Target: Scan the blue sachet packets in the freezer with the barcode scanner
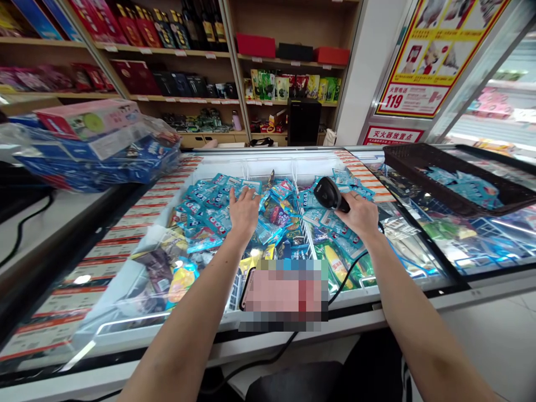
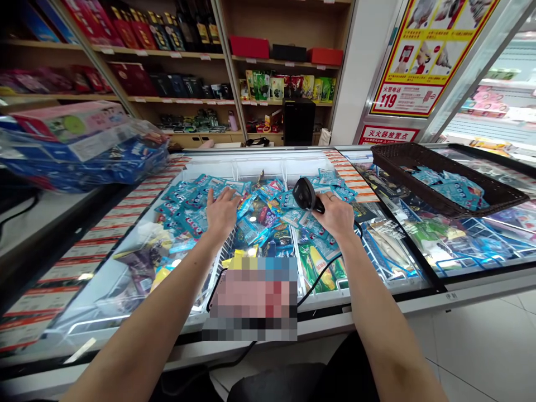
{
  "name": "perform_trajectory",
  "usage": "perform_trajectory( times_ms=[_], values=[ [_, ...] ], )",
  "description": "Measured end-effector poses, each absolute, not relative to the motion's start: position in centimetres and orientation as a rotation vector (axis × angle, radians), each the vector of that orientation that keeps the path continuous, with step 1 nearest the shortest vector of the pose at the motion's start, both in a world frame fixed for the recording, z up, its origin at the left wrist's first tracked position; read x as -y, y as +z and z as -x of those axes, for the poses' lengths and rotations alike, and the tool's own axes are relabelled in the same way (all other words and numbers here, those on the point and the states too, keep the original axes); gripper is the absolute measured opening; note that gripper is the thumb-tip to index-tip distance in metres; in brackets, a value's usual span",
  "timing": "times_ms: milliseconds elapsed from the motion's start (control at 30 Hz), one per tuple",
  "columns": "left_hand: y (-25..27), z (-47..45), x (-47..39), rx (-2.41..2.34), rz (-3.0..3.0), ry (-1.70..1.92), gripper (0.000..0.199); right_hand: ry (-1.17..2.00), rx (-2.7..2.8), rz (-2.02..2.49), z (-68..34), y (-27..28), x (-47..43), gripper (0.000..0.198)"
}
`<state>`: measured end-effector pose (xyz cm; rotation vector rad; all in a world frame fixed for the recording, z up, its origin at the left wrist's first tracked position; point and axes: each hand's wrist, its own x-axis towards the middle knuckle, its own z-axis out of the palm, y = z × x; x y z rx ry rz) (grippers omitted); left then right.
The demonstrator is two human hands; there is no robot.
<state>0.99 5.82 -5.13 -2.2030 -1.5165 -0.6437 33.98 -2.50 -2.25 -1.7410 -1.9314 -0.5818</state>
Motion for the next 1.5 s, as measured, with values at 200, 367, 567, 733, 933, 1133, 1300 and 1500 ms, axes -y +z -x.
perform_trajectory(
  times_ms=[200,367,567,733,933,1133,1300,1500],
  values=[
    [-5.0,-1.7,-6.0,1.199,2.497,-0.648,0.039,-0.56,1.933,1.76,-34.0,-2.4,2.4,0.035],
    [-5.0,-1.9,-6.0,1.163,2.504,-0.635,0.04,-0.558,1.989,1.706,-34.2,-2.5,2.4,0.036],
    [-4.8,-2.0,-6.0,1.267,2.474,-0.659,0.039,-0.563,2.022,1.595,-35.0,-2.1,2.5,0.035],
    [-4.3,-2.2,-5.7,1.326,2.449,-0.674,0.039,-0.56,1.976,1.569,-35.5,-1.6,2.8,0.035],
    [-3.9,-2.3,-5.3,1.34,2.451,-0.738,0.038,-0.547,2.044,1.584,-35.5,-0.5,3.3,0.034],
    [-3.7,-2.2,-5.2,1.298,2.491,-0.75,0.038,-0.561,2.114,1.551,-36.2,-1.4,3.8,0.034],
    [-3.4,-2.1,-4.9,1.151,2.59,-0.696,0.038,-0.574,2.085,1.505,-36.9,-2.7,3.7,0.036],
    [-3.0,-5.6,-5.2,1.018,2.812,-0.605,0.044,-0.578,2.029,1.533,-37.7,-3.2,3.3,0.035]
  ],
)
